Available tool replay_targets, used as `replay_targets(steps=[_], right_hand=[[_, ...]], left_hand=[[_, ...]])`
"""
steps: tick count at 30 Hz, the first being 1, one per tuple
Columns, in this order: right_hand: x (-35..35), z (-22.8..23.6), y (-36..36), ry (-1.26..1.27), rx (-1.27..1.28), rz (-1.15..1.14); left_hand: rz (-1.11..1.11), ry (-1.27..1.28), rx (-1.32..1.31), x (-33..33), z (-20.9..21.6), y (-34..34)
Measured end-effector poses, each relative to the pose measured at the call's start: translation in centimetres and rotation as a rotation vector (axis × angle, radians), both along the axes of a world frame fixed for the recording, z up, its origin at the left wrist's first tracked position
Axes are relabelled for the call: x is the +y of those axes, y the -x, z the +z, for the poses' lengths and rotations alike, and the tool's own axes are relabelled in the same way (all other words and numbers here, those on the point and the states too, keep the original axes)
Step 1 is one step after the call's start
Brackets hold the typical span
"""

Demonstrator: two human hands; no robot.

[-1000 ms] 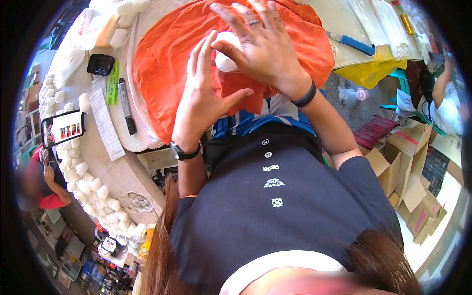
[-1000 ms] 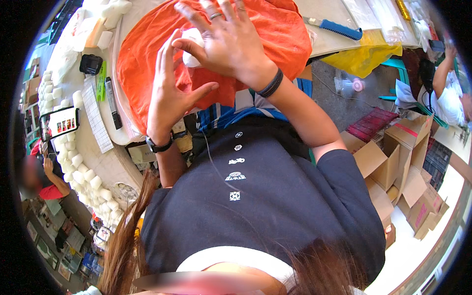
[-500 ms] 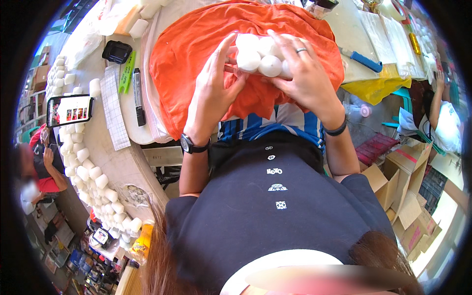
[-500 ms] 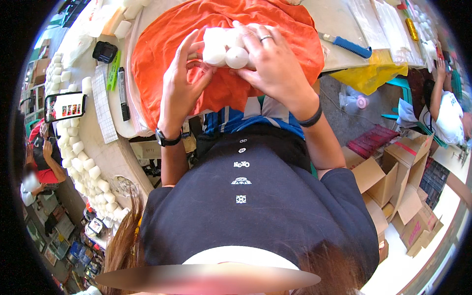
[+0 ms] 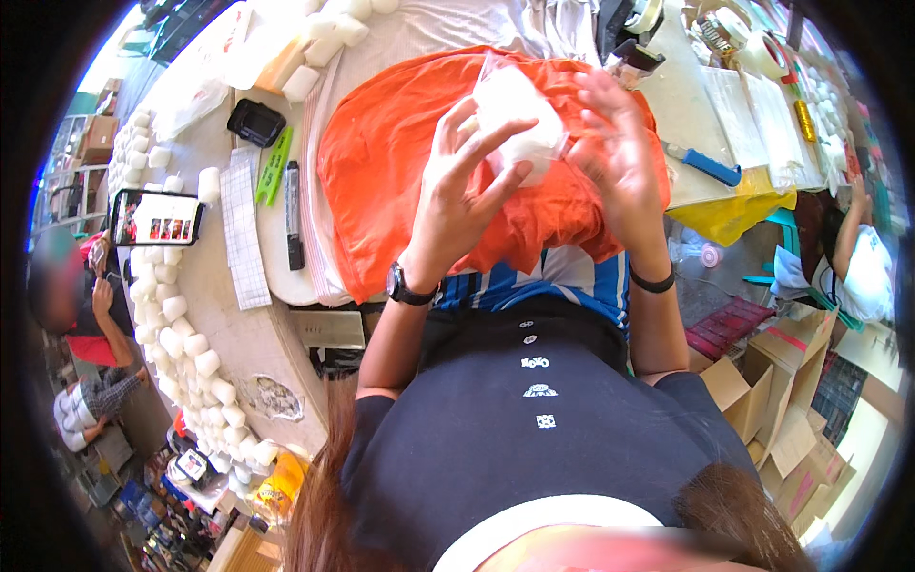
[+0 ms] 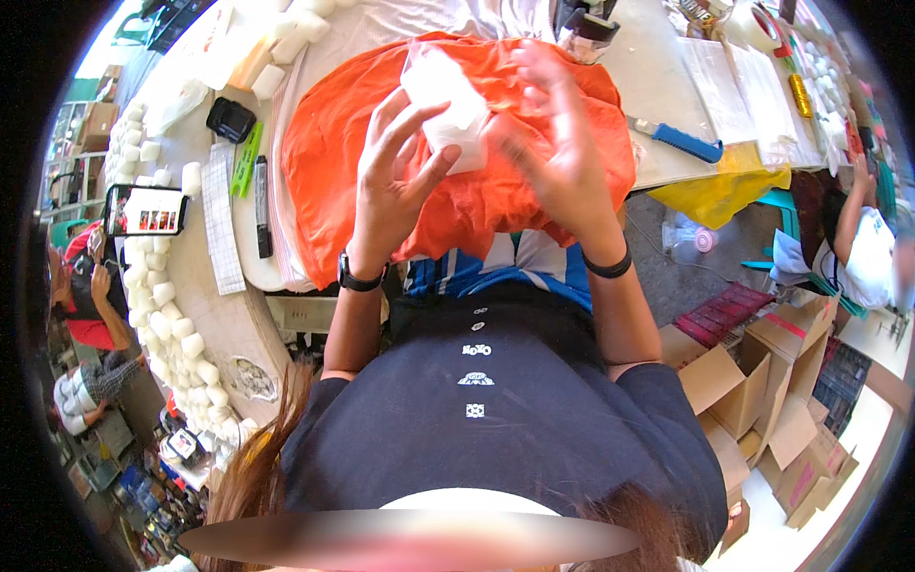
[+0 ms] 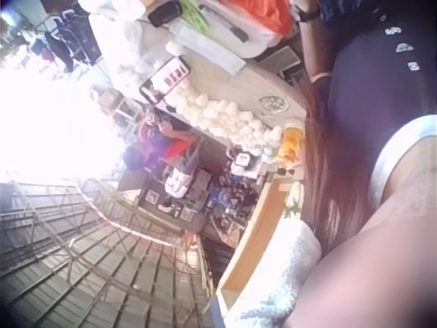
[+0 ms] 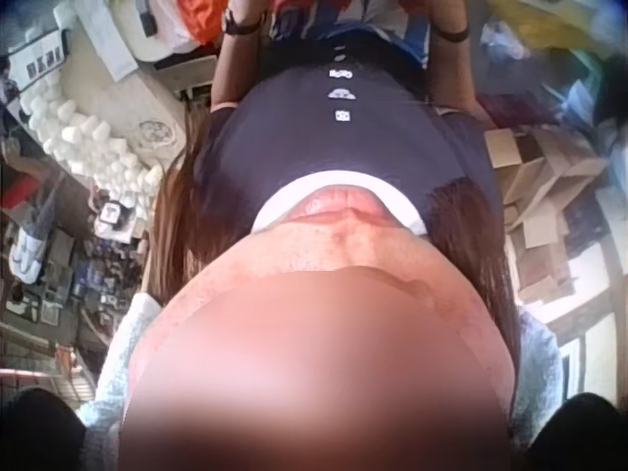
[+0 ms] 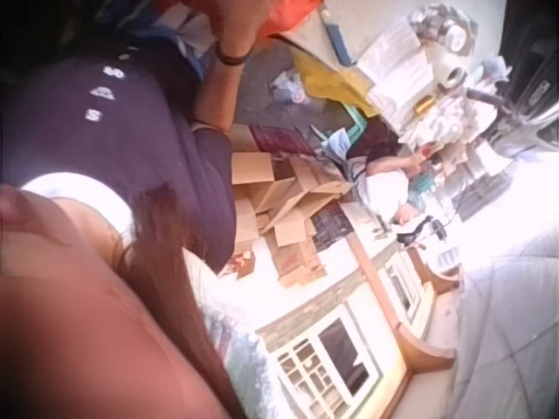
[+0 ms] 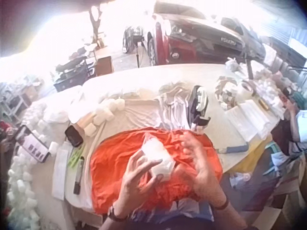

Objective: The person assembles small white cylindrical candies by hand, pressing them together to form a cluster. The person then places the cluster into a clear plastic bag and seals it.

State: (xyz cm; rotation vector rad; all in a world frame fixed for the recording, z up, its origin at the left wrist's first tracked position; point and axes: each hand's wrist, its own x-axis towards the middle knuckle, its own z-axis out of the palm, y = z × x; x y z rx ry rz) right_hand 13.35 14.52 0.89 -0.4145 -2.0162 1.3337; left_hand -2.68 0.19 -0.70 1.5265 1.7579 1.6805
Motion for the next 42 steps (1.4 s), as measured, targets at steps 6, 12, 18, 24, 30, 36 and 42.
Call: replay_targets(steps=[6,12,18,24,30,36,42], right_hand=[[8.4,-0.1,-0.3,0.192,0.043,-0.659],[12.7,0.8,0.9,0.3,-0.106,-0.545],[12.1,1.8,2.3,0.376,0.041,-0.467],[12.7,1.8,2.0,0.439,-0.065,-0.517],[7.0,5.2,1.7,-0.637,-0.162,-0.762],[-3.4,4.0,0.8,-0.085,-0.102,-0.362],[-5.0,3.6,0.3,0.183,0.072,-0.384]], left_hand=[[-0.011,0.024,-0.131,0.4,-0.1,-0.9],[0.007,0.087,0.129,0.4,0.1,-1.0],[0.046,0.019,0.199,0.8,-0.5,-1.2],[0.086,0.109,0.152,0.8,-0.9,-1.9],[0.172,-0.009,0.288,1.3,-0.8,-1.8],[0.267,-0.046,0.015,1.9,-0.2,-3.3],[0.265,0.092,0.203,1.6,0.6,-3.0]])
